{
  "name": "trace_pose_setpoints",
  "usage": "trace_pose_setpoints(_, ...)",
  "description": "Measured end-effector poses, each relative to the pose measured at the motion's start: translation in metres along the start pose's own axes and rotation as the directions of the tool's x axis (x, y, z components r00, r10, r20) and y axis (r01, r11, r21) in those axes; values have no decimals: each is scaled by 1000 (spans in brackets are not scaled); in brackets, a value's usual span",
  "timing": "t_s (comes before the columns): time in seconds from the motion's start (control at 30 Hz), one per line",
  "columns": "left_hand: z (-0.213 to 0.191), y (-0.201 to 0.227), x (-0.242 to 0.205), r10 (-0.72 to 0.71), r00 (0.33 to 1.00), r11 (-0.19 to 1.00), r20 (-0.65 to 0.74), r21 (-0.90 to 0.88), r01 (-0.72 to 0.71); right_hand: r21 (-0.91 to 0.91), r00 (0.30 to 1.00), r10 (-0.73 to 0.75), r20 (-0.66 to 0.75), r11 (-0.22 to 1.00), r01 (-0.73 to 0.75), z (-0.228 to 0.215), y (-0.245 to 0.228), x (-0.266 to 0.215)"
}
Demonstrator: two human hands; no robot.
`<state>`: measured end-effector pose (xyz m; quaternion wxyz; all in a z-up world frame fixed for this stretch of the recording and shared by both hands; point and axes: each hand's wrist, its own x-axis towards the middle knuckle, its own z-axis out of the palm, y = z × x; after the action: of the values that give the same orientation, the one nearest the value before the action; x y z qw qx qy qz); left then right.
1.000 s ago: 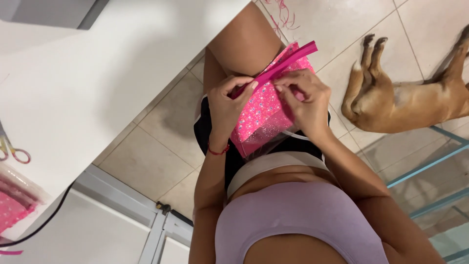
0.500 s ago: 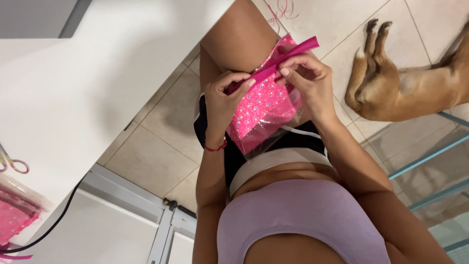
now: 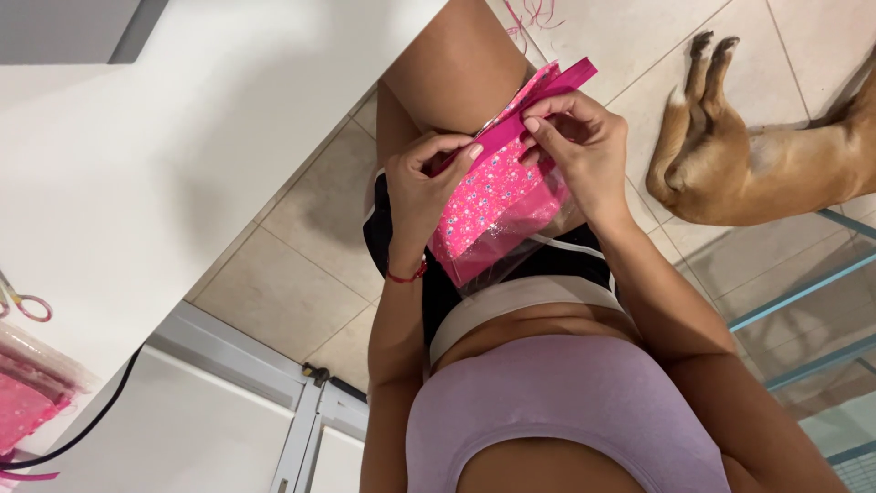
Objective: Aligning and folding pink floral fabric strips with clear plastic sleeves for assembly
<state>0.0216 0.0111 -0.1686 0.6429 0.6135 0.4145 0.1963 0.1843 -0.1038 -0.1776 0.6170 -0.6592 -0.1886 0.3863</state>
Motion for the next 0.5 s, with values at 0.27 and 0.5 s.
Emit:
trace_pose_setpoints(0.27,6,16,-4,6,997,1000,-79,1,-5,-317,988,-92,125,940,128,-8,-46,-12)
trace_pose_setpoints(0.5,7,-10,-2,-21,997,999,-75,-29,19,-547,906,-409,107,736,398,16,-55,-33)
